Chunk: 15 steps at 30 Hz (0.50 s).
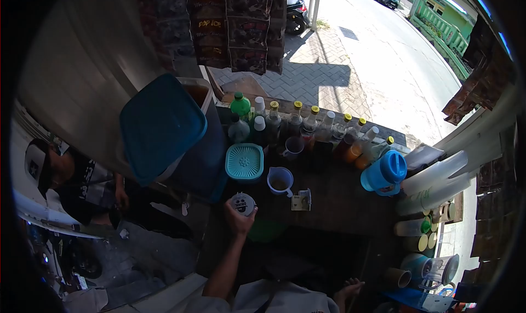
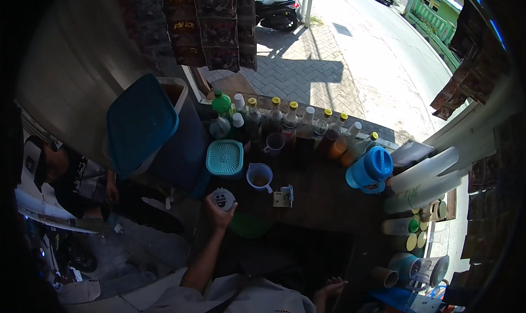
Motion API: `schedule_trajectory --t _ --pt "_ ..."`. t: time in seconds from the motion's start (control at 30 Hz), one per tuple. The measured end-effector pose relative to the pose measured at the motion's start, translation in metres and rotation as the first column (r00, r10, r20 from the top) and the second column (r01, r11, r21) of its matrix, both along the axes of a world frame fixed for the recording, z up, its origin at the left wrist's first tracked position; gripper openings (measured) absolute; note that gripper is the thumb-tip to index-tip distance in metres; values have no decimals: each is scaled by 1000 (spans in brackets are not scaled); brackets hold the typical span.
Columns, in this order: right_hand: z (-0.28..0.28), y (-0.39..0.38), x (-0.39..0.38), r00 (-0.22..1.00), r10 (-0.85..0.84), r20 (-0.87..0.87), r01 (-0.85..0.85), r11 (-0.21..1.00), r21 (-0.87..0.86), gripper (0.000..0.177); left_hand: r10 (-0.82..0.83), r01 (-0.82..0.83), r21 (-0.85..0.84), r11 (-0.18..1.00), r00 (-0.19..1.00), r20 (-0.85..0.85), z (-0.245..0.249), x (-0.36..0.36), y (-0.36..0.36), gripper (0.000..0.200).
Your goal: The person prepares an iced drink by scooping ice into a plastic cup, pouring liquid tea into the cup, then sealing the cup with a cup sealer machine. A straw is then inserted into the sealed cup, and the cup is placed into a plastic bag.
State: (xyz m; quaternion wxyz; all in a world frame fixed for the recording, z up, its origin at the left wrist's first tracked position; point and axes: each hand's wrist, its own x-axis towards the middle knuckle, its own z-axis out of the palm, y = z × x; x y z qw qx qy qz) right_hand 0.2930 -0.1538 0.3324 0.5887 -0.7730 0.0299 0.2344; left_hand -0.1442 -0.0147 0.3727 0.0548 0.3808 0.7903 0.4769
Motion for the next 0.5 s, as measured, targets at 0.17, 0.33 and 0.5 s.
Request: schedule_trajectory --t 0.17,0.33,0.5 --pt "20 24 -33 984 170 53 -171 985 24 44 -39 38 -18 999 999 -12 -10 -12 3 79" --pt "23 31 -41 970 238 41 -238 971 -9 40 -72 72 4 997 997 -33 -8 -10 3 81" --pt "15 41 -43 919 394 27 -392 918 -62 38 -97 96 -30 995 995 -19 -6 -13 -4 90"
